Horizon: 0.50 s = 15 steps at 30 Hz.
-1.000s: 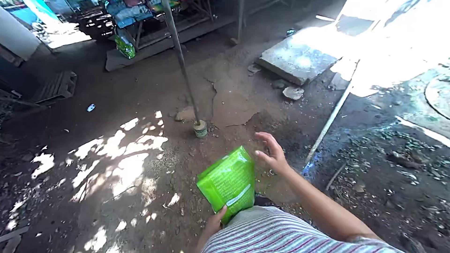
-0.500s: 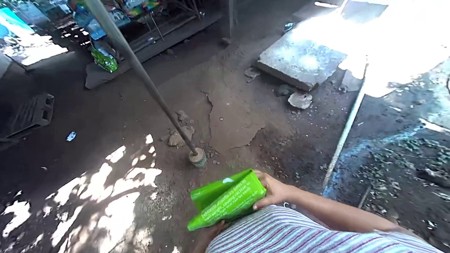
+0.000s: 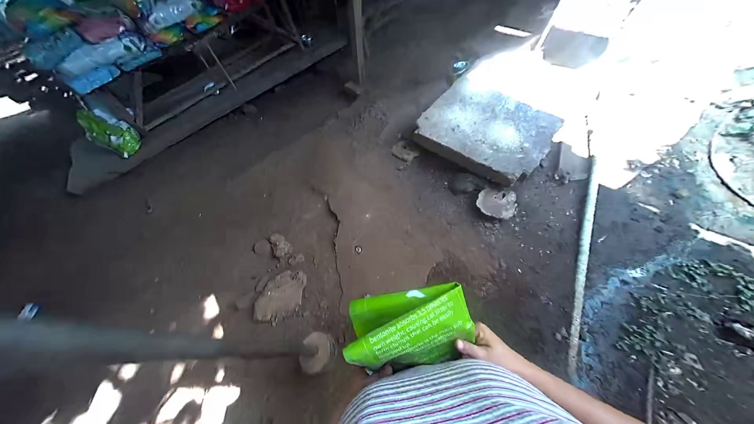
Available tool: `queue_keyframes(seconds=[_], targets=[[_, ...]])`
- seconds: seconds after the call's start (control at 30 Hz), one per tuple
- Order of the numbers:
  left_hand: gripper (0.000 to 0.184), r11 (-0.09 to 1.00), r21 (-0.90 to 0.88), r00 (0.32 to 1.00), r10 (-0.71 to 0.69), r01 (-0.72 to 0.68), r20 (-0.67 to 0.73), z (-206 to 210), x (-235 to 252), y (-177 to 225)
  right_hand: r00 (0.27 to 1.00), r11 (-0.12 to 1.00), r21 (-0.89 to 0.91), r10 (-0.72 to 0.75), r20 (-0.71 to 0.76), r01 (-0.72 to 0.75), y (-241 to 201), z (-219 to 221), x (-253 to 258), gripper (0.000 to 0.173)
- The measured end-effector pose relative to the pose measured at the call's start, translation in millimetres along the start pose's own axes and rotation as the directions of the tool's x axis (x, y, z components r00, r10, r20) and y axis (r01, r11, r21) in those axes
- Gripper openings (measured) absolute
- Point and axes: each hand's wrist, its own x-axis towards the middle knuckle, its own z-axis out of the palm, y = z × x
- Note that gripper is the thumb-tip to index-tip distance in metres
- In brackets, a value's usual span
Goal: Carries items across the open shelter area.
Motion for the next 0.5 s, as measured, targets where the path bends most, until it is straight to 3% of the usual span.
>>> queue_keyframes(seconds=[0.03,0.07,0.13,0.23,0.33,0.4,0.5], targets=[[0.039,0.931,-0.106,0.935,0.353,-0.349,0.019,-13,60,-29,0.998,1.000,0.001,0.010,-0.065,-0.010,0,-8,35,0.021],[0.038,0.920,-0.231,0.941,0.336,-0.317,0.043,-25,109,-12,0.990,1.000,0.004,0.026,-0.135,-0.026,-1,-15,72,0.021],[0.027,0.930,-0.361,0.978,0.135,-0.069,0.161,-60,191,51,0.941,0.991,0.050,0.137,-0.308,-0.128,-12,-22,149,0.024],[0.019,0.962,-0.264,0.924,0.037,0.070,0.381,-104,292,116,0.778,0.900,0.257,0.435,-0.454,-0.352,-36,-38,236,0.033],[0.015,0.994,-0.106,0.839,0.031,0.033,0.543,-124,374,151,0.577,0.783,0.406,0.622,-0.529,-0.472,-43,-59,291,0.031],[0.023,0.994,-0.078,0.839,0.109,-0.079,0.534,-129,417,168,0.484,0.754,0.461,0.655,-0.580,-0.468,-45,-68,322,0.029],[0.025,0.980,-0.045,0.887,0.196,-0.196,0.418,-140,486,203,0.464,0.748,0.510,0.664,-0.586,-0.425,-44,-96,386,0.015]])
